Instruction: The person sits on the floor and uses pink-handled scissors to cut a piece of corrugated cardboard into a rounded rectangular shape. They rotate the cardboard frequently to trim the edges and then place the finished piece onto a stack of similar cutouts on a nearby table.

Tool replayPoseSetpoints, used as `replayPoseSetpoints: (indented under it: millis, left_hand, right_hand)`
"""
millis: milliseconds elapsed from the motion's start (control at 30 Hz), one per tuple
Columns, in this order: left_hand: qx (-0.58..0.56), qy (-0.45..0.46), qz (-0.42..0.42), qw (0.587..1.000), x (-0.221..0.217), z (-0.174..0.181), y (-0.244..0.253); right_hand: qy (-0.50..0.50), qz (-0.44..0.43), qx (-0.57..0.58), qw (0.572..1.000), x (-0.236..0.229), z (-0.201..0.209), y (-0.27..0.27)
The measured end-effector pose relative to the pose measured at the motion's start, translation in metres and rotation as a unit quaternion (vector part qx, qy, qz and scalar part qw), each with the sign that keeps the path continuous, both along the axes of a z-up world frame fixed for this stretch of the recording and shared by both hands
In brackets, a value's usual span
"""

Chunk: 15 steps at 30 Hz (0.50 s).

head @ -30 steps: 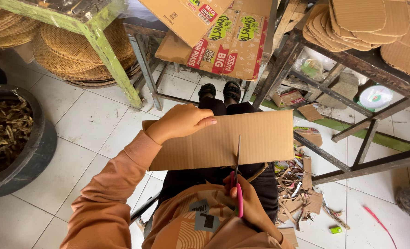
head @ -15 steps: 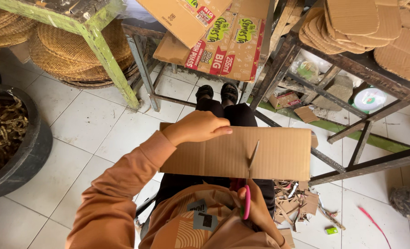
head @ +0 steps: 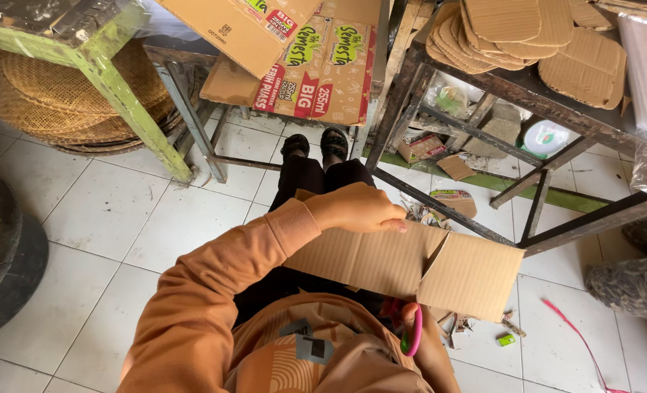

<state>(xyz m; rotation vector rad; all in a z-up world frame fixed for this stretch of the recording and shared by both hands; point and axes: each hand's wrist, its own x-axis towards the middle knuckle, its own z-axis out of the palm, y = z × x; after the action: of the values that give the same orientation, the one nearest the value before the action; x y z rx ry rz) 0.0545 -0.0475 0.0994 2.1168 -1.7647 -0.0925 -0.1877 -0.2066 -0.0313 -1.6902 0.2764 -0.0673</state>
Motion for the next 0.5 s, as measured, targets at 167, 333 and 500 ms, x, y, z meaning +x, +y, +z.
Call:
replayPoseSetpoints:
  millis: [167,333,500]
  left_hand:
    - [0.015,0.017,0.004,1.000,0.004,0.008,0.000]
    - [0.060,0.011,0.012,0.998,0.020,0.012,0.012]
    - [0.010,0.221,-0.098,0.970,0.029,0.001,0.003]
  right_hand:
    - [0.006,-0.049,0.018,0.999,-0.002,-0.013,-0.004]
    - [0.057,-0.051,0.076,0.994,0.000,-0.040,-0.013]
    - [-0.042,0.074,0.280,0.956,-0.018,-0.053,-0.024]
